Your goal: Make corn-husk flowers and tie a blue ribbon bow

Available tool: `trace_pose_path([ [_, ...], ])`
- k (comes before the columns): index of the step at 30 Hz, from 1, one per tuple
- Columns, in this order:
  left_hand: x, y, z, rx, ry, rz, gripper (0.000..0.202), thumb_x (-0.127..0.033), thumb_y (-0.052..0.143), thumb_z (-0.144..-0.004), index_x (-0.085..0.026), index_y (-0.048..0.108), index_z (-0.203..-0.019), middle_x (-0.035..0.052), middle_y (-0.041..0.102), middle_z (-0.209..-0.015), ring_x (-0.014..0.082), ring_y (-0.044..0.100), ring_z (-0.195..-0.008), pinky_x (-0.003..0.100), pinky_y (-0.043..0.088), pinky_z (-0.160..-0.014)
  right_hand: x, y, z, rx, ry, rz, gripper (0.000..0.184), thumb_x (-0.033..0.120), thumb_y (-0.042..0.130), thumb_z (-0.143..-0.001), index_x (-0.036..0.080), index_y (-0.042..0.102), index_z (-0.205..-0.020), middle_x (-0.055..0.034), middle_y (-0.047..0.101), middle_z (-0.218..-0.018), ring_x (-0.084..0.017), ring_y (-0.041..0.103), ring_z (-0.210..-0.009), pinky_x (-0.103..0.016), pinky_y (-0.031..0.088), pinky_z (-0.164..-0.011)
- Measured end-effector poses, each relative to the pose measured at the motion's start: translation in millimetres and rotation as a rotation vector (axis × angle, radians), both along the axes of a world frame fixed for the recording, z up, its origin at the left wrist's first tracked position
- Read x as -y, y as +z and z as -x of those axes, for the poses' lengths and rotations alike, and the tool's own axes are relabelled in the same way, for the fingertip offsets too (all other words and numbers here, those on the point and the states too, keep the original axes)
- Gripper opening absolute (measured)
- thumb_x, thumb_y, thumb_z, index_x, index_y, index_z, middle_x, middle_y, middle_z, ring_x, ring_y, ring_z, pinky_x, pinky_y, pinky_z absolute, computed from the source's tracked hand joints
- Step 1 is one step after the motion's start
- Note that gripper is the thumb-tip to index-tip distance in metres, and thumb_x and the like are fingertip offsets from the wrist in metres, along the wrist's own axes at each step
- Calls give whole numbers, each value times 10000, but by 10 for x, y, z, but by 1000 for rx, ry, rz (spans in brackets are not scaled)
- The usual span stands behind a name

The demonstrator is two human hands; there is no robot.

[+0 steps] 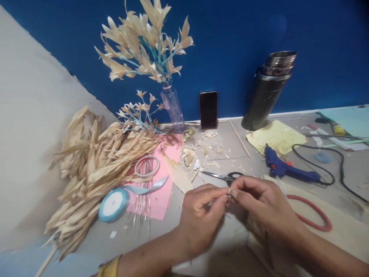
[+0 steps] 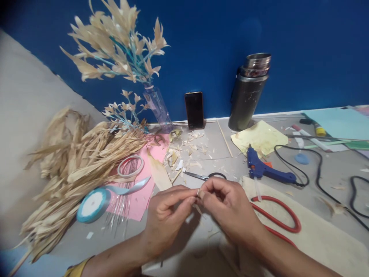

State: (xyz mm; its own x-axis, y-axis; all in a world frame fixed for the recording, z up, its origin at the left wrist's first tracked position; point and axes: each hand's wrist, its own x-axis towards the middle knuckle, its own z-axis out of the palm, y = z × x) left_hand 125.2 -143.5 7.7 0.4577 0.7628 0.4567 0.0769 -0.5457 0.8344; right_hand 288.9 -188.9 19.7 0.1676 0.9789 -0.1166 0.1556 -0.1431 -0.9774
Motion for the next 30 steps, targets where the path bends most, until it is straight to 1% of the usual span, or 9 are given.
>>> trace_pose_path([
  [7, -68, -59, 42, -111, 13, -364, 213, -82, 598, -922, -170, 731, -1062, 68, 760, -803, 167, 694, -713, 293, 555, -672, -9, 3, -2, 88, 10, -6, 252, 394, 610, -779, 185, 700, -672, -2, 620, -567, -139, 528, -525, -232, 408, -489],
  [12, -67, -78, 46, -139, -5, -447, 194, -55, 611, -899, -128, 722, -1041, 80, 742, -762, 172, 665, -674, 316, 536, -661, -11, -15, -8, 143, 9, -21, 241, 374, 594, -769, 188, 678, -640, 10, 581, -536, -129, 484, -494, -230, 387, -465],
  [14, -50, -68, 38, -102, -12, -403, 208, -48, 610, -893, -120, 740, -1040, 89, 750, -771, 172, 672, -678, 308, 543, -654, -5, -19, -9, 137, -9, -32, 228, 359, 591, -763, 191, 668, -629, 15, 562, -528, -125, 464, -486, -228, 372, -454],
  [16, -30, -41, 22, -37, -25, -206, 215, -56, 616, -888, -143, 775, -1004, 81, 765, -780, 163, 686, -682, 283, 553, -648, 1, -20, -9, 114, -26, -46, 207, 334, 592, -760, 193, 666, -629, 7, 589, -549, -133, 489, -508, -231, 386, -469],
  [21, -12, 51, -51, 161, -78, 708, 124, -190, 701, -832, -151, 818, -826, 75, 761, -714, 157, 677, -629, 281, 570, -624, 10, 36, 14, -65, -28, -56, 175, 293, 615, -780, 205, 653, -633, -13, 680, -600, -158, 599, -562, -241, 458, -533],
  [24, -47, 94, -81, 306, -141, 1113, 126, -237, 796, -721, -122, 800, -773, 76, 740, -674, 139, 655, -578, 253, 532, -579, 16, 67, 11, -162, -18, -57, 178, 291, 630, -780, 210, 627, -622, -1, 661, -563, -156, 596, -519, -240, 461, -512],
  [27, -134, 162, -60, 335, -198, 1281, 173, -255, 818, -683, -120, 776, -782, 54, 710, -635, 110, 629, -527, 193, 443, -502, 17, 34, -46, -167, -8, -100, 171, 304, 657, -777, 202, 647, -640, -9, 654, -586, -159, 579, -538, -249, 456, -519],
  [29, -210, 240, -18, 307, -153, 1234, 171, -268, 773, -731, -137, 772, -841, 33, 686, -602, 96, 588, -484, 184, 399, -473, 8, -6, -100, -198, 23, -130, 182, 314, 669, -778, 197, 654, -640, -18, 652, -605, -166, 576, -570, -257, 455, -540],
  [30, -245, 289, 7, 272, -100, 1141, 159, -258, 746, -753, -148, 772, -864, 33, 688, -608, 101, 584, -493, 193, 408, -482, 1, -21, -125, -225, 40, -138, 189, 317, 673, -779, 196, 654, -636, -21, 652, -610, -168, 576, -582, -261, 456, -552],
])
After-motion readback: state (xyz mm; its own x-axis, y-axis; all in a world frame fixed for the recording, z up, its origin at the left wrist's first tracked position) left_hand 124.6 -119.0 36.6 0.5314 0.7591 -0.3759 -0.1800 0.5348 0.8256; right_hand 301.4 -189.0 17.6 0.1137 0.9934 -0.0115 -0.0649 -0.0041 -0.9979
